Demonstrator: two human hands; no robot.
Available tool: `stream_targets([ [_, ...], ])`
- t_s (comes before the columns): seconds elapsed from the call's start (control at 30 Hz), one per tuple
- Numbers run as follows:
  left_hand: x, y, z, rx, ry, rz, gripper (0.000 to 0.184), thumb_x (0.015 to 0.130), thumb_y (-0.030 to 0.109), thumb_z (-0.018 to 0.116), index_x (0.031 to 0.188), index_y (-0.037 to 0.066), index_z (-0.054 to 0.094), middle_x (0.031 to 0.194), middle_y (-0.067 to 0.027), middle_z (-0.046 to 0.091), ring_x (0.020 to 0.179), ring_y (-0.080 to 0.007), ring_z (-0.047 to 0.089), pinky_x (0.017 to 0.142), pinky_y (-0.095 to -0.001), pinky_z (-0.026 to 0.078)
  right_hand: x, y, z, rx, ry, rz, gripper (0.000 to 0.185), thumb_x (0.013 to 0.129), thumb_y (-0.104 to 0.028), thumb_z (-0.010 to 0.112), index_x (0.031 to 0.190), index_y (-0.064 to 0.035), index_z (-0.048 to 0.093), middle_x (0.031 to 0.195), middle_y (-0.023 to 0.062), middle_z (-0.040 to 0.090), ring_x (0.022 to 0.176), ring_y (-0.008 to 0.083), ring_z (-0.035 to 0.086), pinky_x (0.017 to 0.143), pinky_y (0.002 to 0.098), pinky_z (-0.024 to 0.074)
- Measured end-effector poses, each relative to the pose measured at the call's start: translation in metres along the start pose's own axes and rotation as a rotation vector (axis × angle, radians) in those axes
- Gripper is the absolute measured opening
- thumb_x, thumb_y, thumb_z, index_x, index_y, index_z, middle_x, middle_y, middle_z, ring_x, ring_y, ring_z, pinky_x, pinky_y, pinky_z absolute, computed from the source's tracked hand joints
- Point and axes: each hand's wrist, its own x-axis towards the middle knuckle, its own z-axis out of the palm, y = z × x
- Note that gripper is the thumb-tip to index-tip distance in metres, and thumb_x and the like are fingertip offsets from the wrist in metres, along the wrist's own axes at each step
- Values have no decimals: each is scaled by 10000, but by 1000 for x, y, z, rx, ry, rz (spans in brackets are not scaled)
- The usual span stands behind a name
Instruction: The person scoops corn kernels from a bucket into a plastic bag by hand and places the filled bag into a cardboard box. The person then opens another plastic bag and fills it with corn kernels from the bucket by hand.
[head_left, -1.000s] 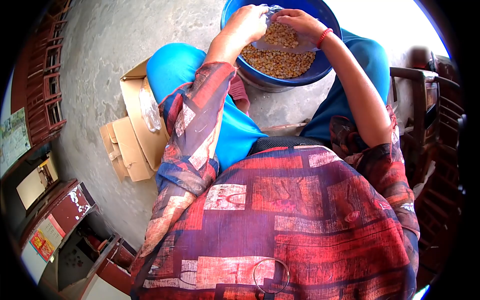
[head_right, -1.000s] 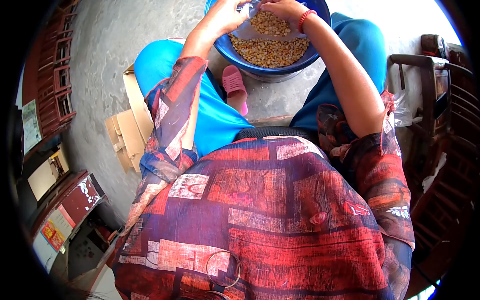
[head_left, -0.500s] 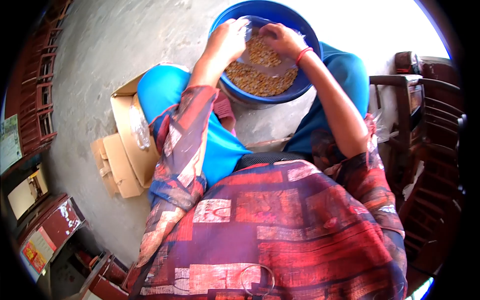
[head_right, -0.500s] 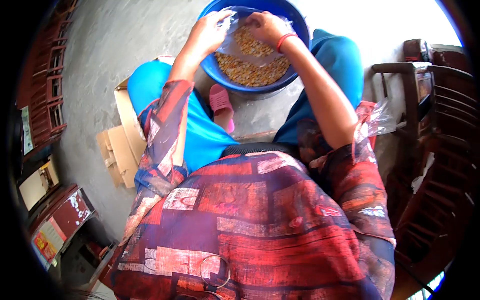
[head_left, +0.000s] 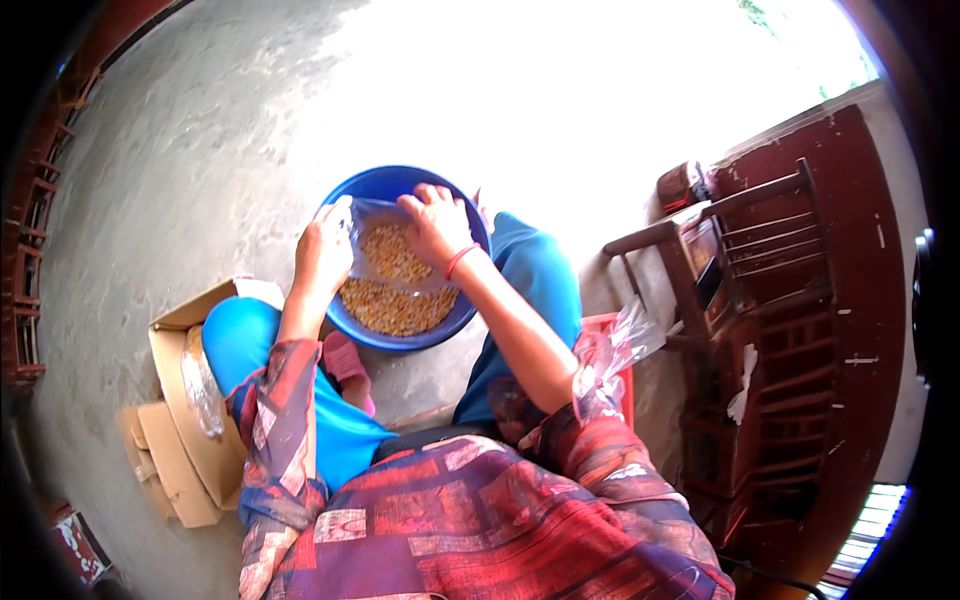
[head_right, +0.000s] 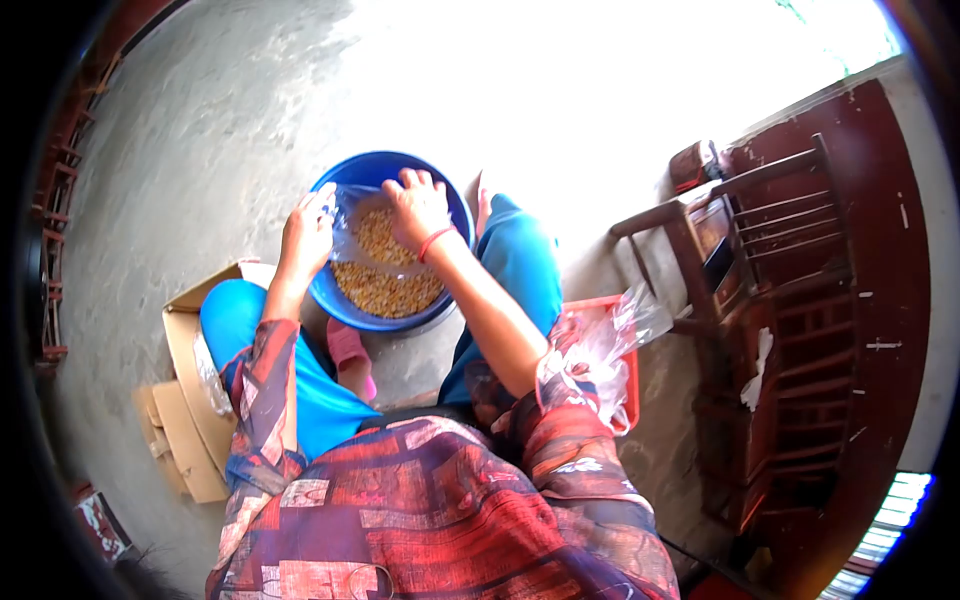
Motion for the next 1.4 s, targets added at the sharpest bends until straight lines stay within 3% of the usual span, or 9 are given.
stream_targets([
  [0.3, -1, 2, -6, 20, 43, -13, 428, 722, -73, 435, 1136, -3, 519, 1067, -187, 551, 954, -312, 558, 841, -362, 442, -4, 17, 11, 109, -352, 174, 111, 747, -112, 544, 821, -53, 602, 775, 152, 629, 695, 321, 610, 635, 403, 489],
  [0.4, 0, -1, -8, -70, 34, -74, 445, 719, -96, 414, 1143, -7, 514, 1006, -167, 563, 736, -241, 605, 723, -335, 475, 5, 25, -9, 527, -267, 169, 137, 753, -141, 564, 825, -47, 633, 757, 141, 633, 715, 284, 619, 629, 346, 477],
  [0.53, 1, -6, -9, -79, 64, -101, 467, 707, -105, 403, 1150, -5, 509, 998, -164, 561, 697, -233, 604, 697, -334, 478, 13, 46, -18, 1010, -357, 416, 161, 784, -66, 528, 903, -37, 633, 648, 22, 576, 594, 91, 543, 556, 238, 452],
  [0.73, 0, -10, -10, -81, 94, -119, 520, 675, -124, 413, 1172, 6, 493, 999, -141, 551, 721, -224, 592, 688, -324, 479, 18, 49, -24, 1556, -359, 592, 198, 803, -24, 459, 900, -48, 631, 644, -24, 530, 509, 55, 476, 470, 182, 400],
  [0.9, -1, -12, -6, -67, 157, -107, 559, 658, -139, 411, 1184, 32, 490, 1030, -138, 549, 806, -258, 588, 718, -334, 479, 31, 54, -34, 1333, -468, 576, 208, 790, -17, 455, 833, -58, 654, 641, -29, 531, 494, 48, 439, 442, 184, 380],
  [1.03, -1, -22, -2, -42, 162, -90, 621, 623, -148, 381, 1210, 34, 472, 1101, -137, 522, 842, -224, 580, 707, -296, 482, 39, 59, -36, 706, -491, 243, 287, 717, 15, 467, 889, -82, 676, 708, 48, 595, 589, 149, 554, 549, 269, 475],
  [1.1, 0, -24, 1, 46, 210, -34, 622, 618, -147, 394, 1212, 21, 464, 1123, -130, 510, 858, -227, 576, 730, -302, 479, 36, 73, -17, 434, -187, -54, 328, 692, 24, 466, 903, -111, 678, 866, 123, 609, 800, 255, 606, 716, 338, 491],
  [1.13, 1, -22, 0, 70, 213, -23, 625, 616, -146, 401, 1217, 18, 456, 1134, -126, 503, 868, -229, 572, 740, -307, 477, 36, 66, -23, 394, -219, 47, 346, 696, 29, 460, 929, -123, 667, 1004, 154, 568, 943, 323, 562, 820, 373, 458],
  [1.4, 3, -10, -7, 37, 236, -66, 659, 617, -131, 424, 1261, 5, 393, 1158, -152, 470, 881, -241, 563, 760, -327, 471, 46, 37, -25, 334, 104, 16, 422, 728, 53, 411, 1073, -118, 585, 1042, 128, 536, 937, 301, 562, 792, 368, 468],
])
